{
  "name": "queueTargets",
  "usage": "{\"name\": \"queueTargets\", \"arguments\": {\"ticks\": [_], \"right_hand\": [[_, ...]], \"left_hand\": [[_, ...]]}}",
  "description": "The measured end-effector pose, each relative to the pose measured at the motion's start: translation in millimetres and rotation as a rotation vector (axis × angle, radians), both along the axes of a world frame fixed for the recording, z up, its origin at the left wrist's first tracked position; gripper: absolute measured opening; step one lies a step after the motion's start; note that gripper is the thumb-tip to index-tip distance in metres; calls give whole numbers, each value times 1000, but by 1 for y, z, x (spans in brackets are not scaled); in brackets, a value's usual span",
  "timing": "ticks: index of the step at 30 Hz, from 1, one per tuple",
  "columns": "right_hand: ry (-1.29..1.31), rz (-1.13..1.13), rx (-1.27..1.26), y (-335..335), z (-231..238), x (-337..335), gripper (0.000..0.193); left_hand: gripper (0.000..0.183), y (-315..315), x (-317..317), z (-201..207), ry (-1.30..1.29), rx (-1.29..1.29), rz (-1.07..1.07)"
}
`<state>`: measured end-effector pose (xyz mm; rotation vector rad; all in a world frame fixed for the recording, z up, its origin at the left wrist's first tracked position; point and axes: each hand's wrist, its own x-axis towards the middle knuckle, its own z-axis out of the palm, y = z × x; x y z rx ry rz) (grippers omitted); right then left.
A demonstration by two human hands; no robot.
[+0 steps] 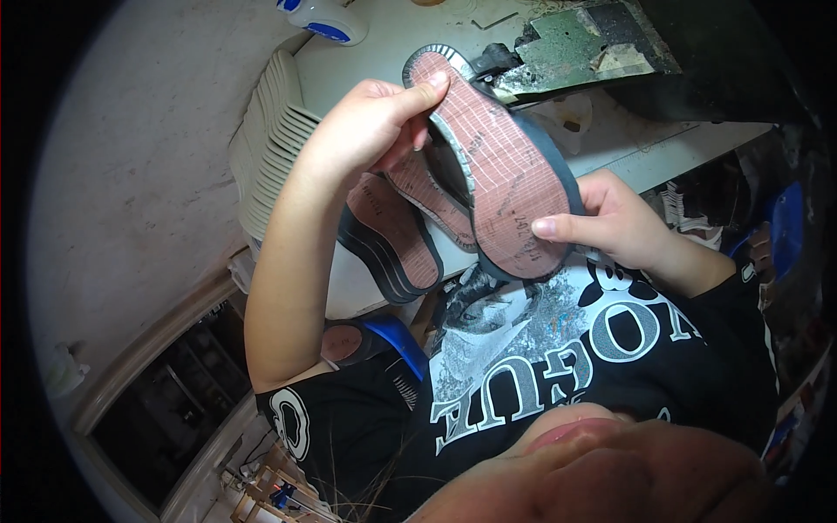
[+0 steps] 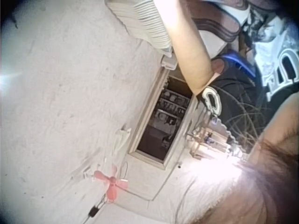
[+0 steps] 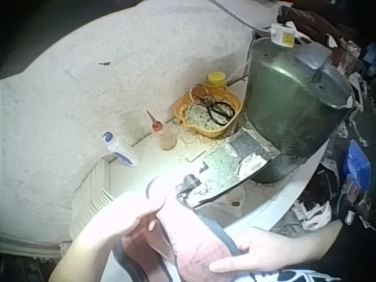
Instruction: Checking and assembling shoe insoles and components on a workbench.
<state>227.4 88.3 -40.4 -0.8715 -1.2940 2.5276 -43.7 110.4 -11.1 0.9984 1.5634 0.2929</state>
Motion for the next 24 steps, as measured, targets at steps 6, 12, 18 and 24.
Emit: {"name": "queueTargets", "arguments": {"ticks": [6, 12, 18, 24], "right_hand": [[28, -167, 143, 11, -14, -26, 26], [48, -248, 146, 16, -19, -58, 26], [9, -313, 19, 7, -24, -60, 28], [19, -73, -13, -2, -14, -61, 29]], "left_hand": [[62, 16, -21, -12, 217, 250, 104], [71, -10, -22, -38, -81, 422, 288], [48, -39, 10, -20, -506, 314, 420], [46, -38, 1, -14, -384, 301, 440]]}}
